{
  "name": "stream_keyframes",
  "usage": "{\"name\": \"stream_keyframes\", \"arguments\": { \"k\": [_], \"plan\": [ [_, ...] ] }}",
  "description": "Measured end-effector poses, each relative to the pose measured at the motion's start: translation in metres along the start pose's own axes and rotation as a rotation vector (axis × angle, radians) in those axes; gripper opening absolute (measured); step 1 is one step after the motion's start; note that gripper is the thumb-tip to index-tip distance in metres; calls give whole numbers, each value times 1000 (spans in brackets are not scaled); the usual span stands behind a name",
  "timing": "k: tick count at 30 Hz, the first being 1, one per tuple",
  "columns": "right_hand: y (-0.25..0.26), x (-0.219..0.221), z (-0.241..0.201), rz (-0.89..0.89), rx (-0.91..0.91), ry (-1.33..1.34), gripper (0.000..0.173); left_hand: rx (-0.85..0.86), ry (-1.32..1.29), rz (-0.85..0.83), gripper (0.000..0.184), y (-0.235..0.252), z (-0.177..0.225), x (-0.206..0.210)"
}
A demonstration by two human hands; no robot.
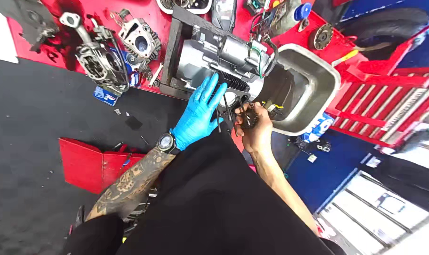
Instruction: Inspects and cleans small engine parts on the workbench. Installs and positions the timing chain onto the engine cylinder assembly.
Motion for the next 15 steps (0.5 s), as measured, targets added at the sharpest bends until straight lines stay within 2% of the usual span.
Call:
{"name": "stream_keyframes", "arguments": {
  "k": [2,7,15],
  "plan": [
    [2,6,2,77,26,-36,56,58,3,8,89,11,-9,9],
    [7,14,4,170,24,-51,56,150,-28,158,70,28,-28,27],
    [8,19,16,193,-75,18,49,229,-109,120,61,36,-44,29]
  ]
}}
Point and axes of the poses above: each hand's wrist, its own y-axis towards the middle knuckle, its own x-axis out of the palm, z = x × y, the point moved 1 cm from there along y, towards the middle knuckle, and after that the axes turned 15 degrees about -z, right-handed, at the moved point
